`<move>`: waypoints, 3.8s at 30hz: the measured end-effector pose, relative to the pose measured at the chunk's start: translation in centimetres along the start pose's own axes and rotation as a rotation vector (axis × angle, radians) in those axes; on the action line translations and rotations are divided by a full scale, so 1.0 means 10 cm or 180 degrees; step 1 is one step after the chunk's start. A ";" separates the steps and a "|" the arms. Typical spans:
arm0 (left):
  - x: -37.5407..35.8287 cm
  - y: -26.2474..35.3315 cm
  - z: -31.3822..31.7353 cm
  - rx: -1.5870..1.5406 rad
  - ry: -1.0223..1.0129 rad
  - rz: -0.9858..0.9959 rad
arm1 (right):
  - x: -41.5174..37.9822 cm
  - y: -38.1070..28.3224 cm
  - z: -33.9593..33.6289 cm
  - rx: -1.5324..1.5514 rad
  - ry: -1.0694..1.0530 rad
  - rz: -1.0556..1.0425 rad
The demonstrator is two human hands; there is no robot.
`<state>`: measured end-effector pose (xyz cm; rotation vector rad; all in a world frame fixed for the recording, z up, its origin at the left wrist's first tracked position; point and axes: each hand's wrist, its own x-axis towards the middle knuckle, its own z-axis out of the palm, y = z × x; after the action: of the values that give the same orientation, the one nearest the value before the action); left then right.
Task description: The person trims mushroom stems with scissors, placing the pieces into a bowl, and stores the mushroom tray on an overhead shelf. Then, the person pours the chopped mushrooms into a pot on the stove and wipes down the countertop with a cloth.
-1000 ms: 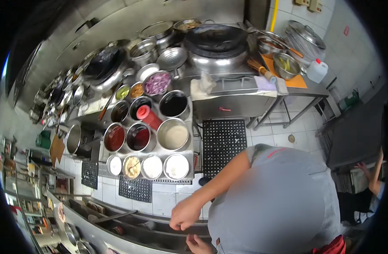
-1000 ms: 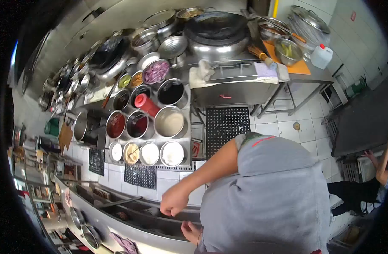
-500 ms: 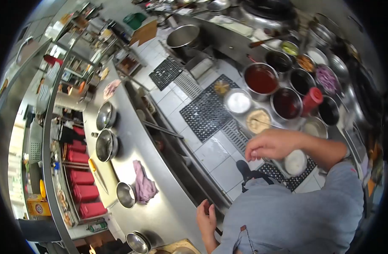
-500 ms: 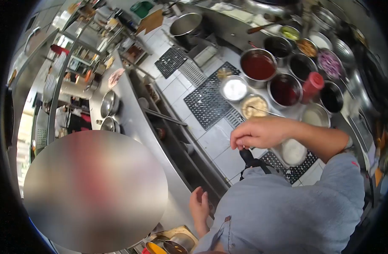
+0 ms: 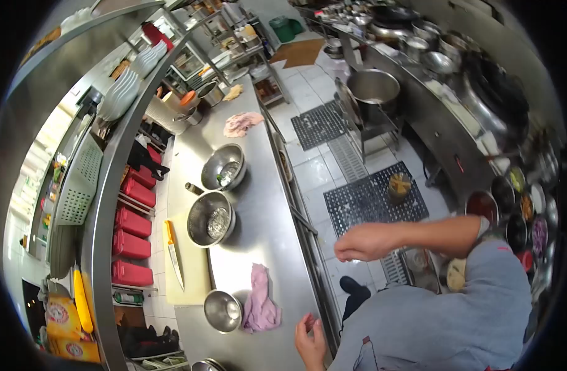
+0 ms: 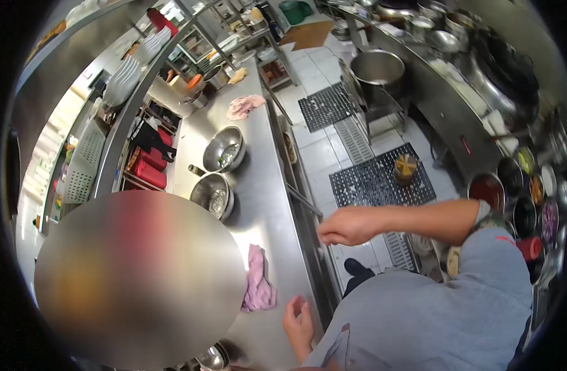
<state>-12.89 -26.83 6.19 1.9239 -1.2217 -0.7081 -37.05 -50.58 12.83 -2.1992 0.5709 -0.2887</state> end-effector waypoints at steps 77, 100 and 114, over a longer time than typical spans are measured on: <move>16.35 6.39 7.04 -0.0157 -0.1296 0.1514 | 4.91 11.36 -10.94 0.0689 0.2329 0.2550; 20.02 7.97 9.15 -0.0508 -0.0492 0.0418 | 8.76 14.41 -16.02 0.0279 0.1414 0.1443; 23.35 8.96 10.10 -0.0432 -0.0872 0.0460 | 7.03 17.61 -16.25 0.1802 0.1943 0.3529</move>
<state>-43.58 -294.84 6.44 1.6479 -1.4237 -0.9748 -92.13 -291.98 -19.79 -0.9902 1.6819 -0.4341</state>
